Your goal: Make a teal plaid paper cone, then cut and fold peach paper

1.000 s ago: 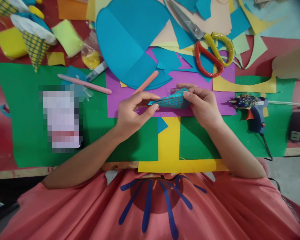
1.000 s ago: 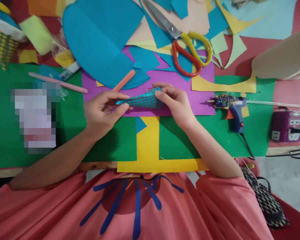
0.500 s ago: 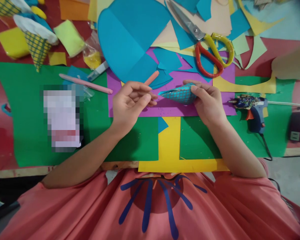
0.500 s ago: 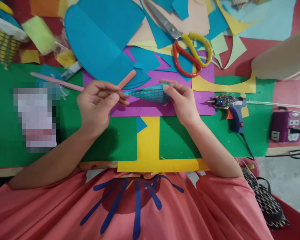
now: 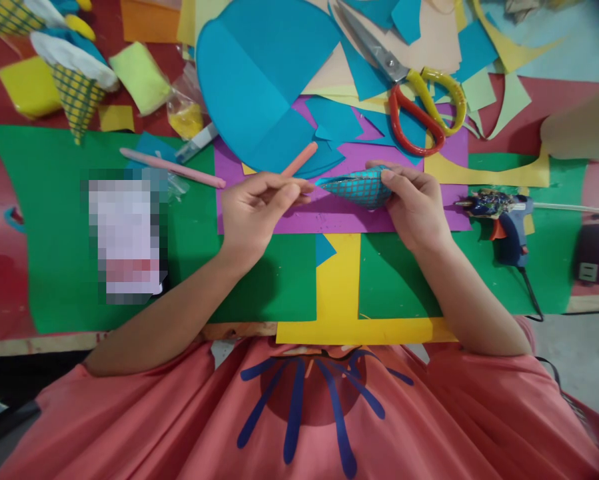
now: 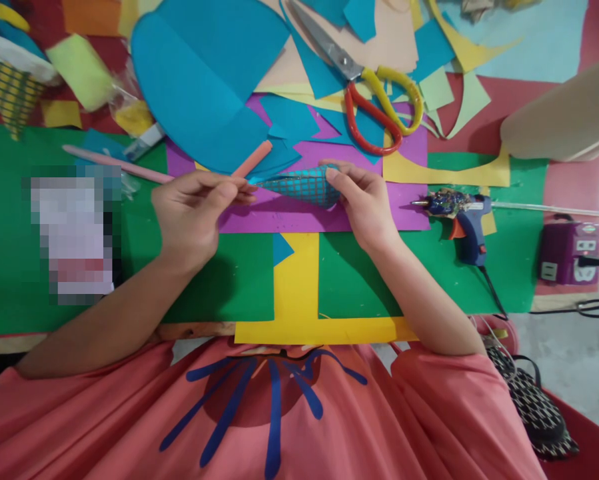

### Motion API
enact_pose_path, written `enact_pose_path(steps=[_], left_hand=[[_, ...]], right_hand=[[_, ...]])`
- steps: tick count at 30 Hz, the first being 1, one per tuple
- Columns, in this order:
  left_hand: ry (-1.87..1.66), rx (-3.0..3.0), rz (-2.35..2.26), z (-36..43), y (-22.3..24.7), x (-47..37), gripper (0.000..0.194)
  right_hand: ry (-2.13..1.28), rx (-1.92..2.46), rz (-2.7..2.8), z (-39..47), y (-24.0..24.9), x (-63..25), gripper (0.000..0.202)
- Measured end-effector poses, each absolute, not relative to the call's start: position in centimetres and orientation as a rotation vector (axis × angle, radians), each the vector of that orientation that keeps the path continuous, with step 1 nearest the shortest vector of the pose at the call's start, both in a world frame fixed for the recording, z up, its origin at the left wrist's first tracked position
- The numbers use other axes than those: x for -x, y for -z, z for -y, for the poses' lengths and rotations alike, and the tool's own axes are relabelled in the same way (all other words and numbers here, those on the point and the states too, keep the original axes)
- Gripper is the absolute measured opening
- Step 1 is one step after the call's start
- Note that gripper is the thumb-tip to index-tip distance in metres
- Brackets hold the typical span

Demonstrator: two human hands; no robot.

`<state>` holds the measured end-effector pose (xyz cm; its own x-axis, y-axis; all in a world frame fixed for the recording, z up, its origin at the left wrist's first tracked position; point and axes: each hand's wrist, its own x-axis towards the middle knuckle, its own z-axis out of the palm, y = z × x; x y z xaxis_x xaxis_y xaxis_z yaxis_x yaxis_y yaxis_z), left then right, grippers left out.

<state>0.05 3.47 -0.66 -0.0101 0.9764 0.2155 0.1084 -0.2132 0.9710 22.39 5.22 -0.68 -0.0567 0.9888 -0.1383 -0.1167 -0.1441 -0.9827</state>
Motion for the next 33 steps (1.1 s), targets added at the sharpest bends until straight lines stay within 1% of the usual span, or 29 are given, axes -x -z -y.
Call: enact_pose_path(steps=[4,5,7,8,9,12,16,19,26,33], left_hand=[[-1.43,-1.506,-1.082,-3.8,1.4,0.3,0.016],[-1.42,-1.527,-1.023,-3.7,1.5,0.3,0.017],[-1.287,-1.612,-0.937,-3.5,1.2,0.4,0.034],[-1.226,-1.676,-0.914,-3.4,1.0,0.4,0.04],[-1.191,-1.76,-0.916,-3.2,0.7,0.3,0.041],[-1.153,-1.999,-0.977,-3.0,-0.1,0.3,0.034],[-1.044,-2.106,-1.038,-2.9,-0.7,0.3,0.028],[-1.011,-2.095,-1.076,-2.9,-0.7,0.2,0.026],[-1.11,-1.98,-1.065,-2.8,-0.4,0.0,0.024],[-1.102,-1.884,-1.019,-2.5,-0.5,-0.2,0.026]], right_hand=[[-1.441,1.197,1.01,-5.0,0.4,-22.0,0.021],[-1.452,1.205,0.997,-4.9,0.2,-21.8,0.022],[-1.477,1.216,0.979,-4.6,0.0,-21.5,0.023],[-1.49,1.219,0.973,-4.4,-0.1,-21.3,0.023],[-1.504,1.219,0.973,-4.2,-0.2,-21.1,0.023],[-1.551,1.209,0.993,-3.8,-0.5,-20.9,0.02],[-1.614,1.209,1.009,-3.6,-0.6,-20.9,0.017],[-1.646,1.207,0.999,-3.5,-0.8,-21.0,0.015],[-1.733,1.181,0.909,-3.4,-1.6,-20.5,0.013],[-1.773,1.139,0.94,-2.9,-1.4,-20.3,0.015]])
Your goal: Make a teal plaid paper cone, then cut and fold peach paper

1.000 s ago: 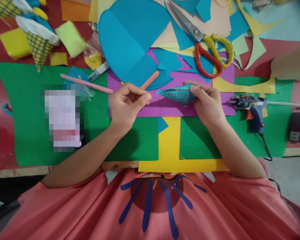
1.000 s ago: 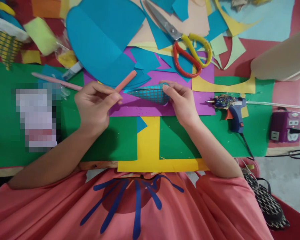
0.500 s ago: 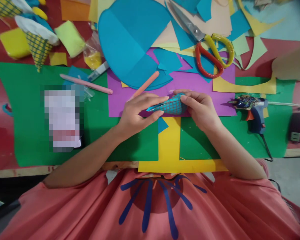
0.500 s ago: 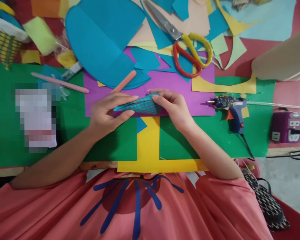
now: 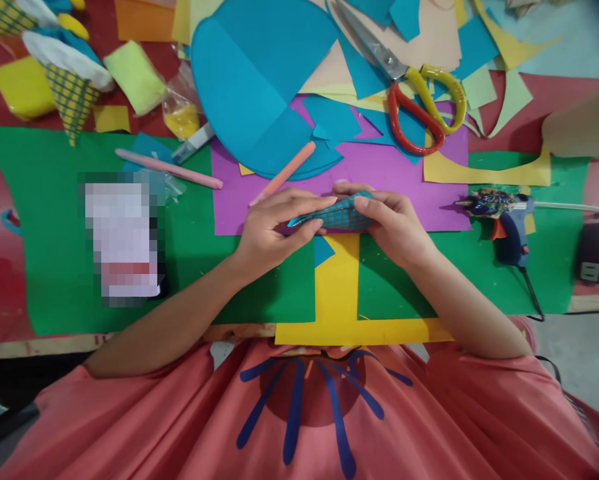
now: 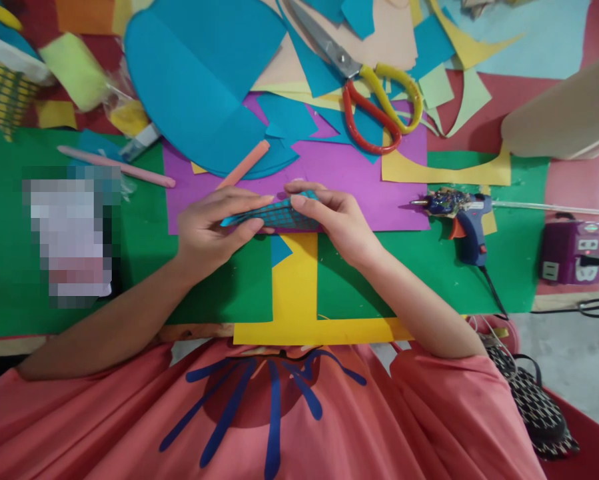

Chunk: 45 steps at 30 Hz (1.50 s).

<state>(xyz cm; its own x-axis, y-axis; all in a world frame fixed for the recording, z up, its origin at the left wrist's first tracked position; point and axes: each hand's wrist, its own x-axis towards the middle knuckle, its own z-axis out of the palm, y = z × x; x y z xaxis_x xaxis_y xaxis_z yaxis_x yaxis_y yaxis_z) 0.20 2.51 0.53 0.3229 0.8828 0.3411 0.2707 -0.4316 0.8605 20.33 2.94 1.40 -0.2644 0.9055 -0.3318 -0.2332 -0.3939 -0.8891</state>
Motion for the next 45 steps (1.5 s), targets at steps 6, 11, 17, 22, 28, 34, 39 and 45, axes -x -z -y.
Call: enact_pose_path(steps=[6,11,17,22,28,34,39,45], left_hand=[[-1.061,-1.782,-0.959,-2.3,-0.2,-0.4,0.027],[-1.062,-1.831,-0.966,-2.4,-0.3,-0.3,0.026],[-1.007,-1.908,-0.979,-2.4,-0.3,-0.1,0.023],[-0.999,-1.955,-0.991,-2.5,-0.4,-0.2,0.022],[-0.956,-1.915,-1.022,-2.5,-0.4,-0.1,0.022],[-1.112,-1.719,-0.876,-2.8,0.4,0.4,0.026],[-1.093,-1.7,-0.917,-2.9,0.4,0.6,0.02],[-1.154,-1.717,-0.875,-3.0,-0.1,0.4,0.016]], right_hand=[[-1.74,1.175,0.975,-2.6,-1.2,-20.1,0.018],[-1.764,1.163,0.951,-2.6,-1.2,-20.1,0.013],[-1.753,1.182,0.935,-2.6,-1.1,-20.0,0.012],[-1.758,1.198,0.913,-2.6,-1.2,-19.9,0.011],[-1.737,1.193,0.9,-2.5,-1.4,-19.8,0.01],[-1.773,1.217,0.796,-2.9,-1.9,-20.0,0.017],[-1.783,1.243,0.799,-3.1,-2.1,-20.2,0.021],[-1.807,1.202,0.782,-3.1,-2.1,-20.3,0.02]])
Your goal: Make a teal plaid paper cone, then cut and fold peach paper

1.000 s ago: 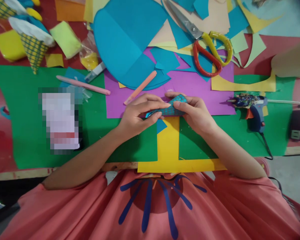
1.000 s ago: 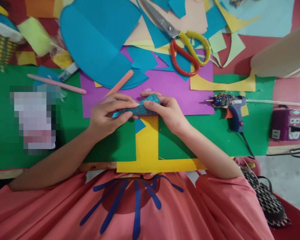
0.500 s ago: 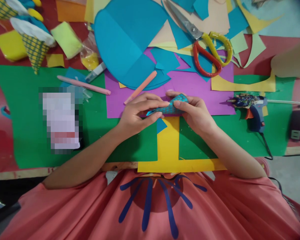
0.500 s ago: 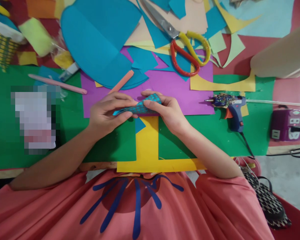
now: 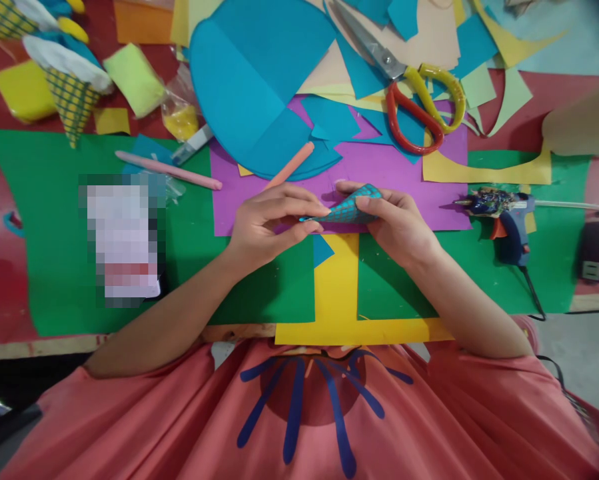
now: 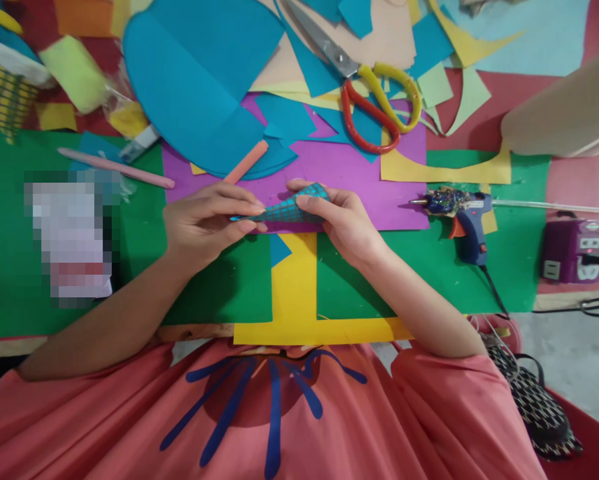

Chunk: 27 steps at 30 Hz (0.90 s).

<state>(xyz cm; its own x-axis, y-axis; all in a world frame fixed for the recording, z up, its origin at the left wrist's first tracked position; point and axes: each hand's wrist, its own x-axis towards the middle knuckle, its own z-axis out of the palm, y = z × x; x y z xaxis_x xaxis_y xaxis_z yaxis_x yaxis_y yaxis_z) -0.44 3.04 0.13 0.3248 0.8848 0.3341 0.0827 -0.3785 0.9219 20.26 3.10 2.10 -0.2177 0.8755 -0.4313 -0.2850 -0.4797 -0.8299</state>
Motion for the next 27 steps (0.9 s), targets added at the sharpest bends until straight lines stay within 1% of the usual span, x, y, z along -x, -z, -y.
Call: enact_pose_path(steps=[6,10,14,17,21,27], left_hand=[[-1.221,-1.618,-0.813,-3.03,-0.23,-0.07,0.025],[-1.132,-1.548,-0.926,-3.02,0.18,0.08,0.012],[-1.087,-1.491,-0.976,-3.11,0.46,0.16,0.013],[-1.14,-1.429,-0.926,-3.14,0.42,0.05,0.01],[-1.165,-1.37,-0.876,-3.06,0.48,0.06,0.012],[-1.212,-1.244,-0.828,-3.49,0.6,0.23,0.013]], right_hand=[[-1.794,1.212,0.794,-3.09,-1.9,-20.21,0.018],[-1.801,1.233,0.792,-2.97,-1.99,-20.16,0.019],[-1.806,1.23,0.798,-2.9,-2.07,-20.22,0.02],[-1.794,1.243,0.841,-2.89,-2.01,-20.32,0.02],[-1.792,1.241,0.86,-2.92,-1.91,-20.33,0.022],[-1.797,1.187,0.895,-3.27,-1.79,-20.31,0.02]])
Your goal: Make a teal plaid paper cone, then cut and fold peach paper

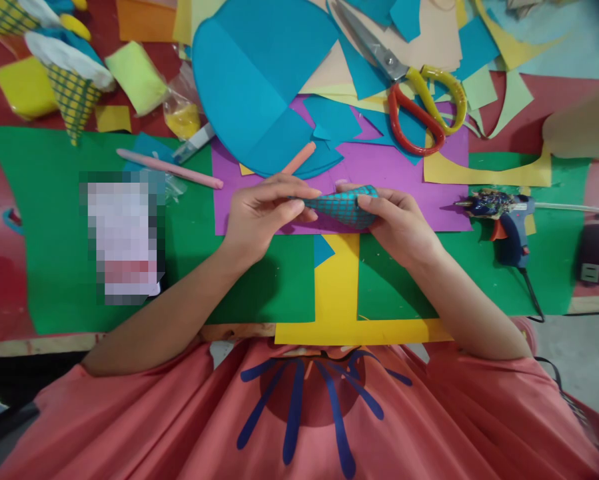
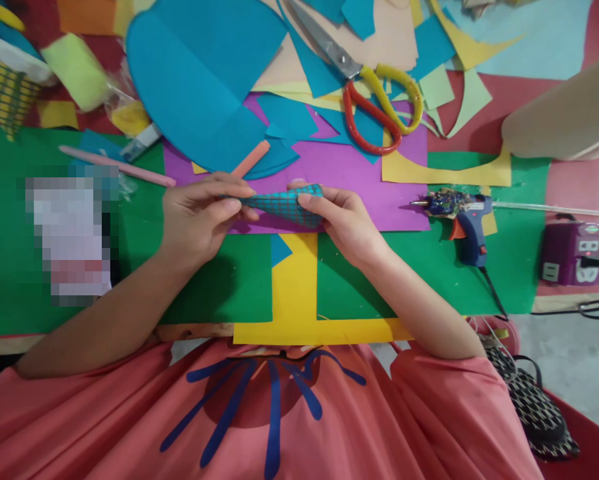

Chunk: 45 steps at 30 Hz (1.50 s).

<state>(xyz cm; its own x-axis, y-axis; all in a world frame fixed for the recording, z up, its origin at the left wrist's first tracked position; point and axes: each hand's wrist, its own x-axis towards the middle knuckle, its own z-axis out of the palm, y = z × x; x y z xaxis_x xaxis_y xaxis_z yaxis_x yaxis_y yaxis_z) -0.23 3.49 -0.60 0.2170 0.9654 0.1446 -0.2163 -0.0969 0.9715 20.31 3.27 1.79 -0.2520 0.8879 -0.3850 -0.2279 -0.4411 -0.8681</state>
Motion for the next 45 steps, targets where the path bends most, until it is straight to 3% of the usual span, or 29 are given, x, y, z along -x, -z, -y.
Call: enact_pose_path(steps=[4,10,13,18,26,36,45], left_hand=[[-1.182,-1.146,-0.942,-4.0,0.5,0.4,0.01],[-0.93,-0.979,-1.075,-4.0,0.7,0.4,0.016],[-0.893,-0.876,-1.049,-3.8,0.6,0.1,0.016],[-0.876,-0.82,-0.961,-3.7,0.5,0.0,0.014],[-0.877,-0.729,-0.93,-3.8,0.4,-0.1,0.014],[-0.886,-0.909,-1.02,-3.5,-0.5,-0.2,0.016],[-0.904,-0.973,-0.935,-3.5,-0.3,0.0,0.013]], right_hand=[[-1.56,1.341,1.114,-3.7,-1.7,-21.1,0.031],[-0.601,1.313,1.907,-3.1,-2.3,-21.7,0.021],[-0.47,1.16,2.297,-2.3,-2.4,-21.0,0.027],[-0.359,1.145,2.439,-1.9,-1.7,-20.2,0.033],[-0.282,1.155,2.489,-2.0,-1.3,-20.5,0.034],[-0.812,0.96,2.195,-2.5,-1.7,-21.4,0.035],[-0.972,0.918,2.126,-2.9,-2.2,-21.5,0.032]])
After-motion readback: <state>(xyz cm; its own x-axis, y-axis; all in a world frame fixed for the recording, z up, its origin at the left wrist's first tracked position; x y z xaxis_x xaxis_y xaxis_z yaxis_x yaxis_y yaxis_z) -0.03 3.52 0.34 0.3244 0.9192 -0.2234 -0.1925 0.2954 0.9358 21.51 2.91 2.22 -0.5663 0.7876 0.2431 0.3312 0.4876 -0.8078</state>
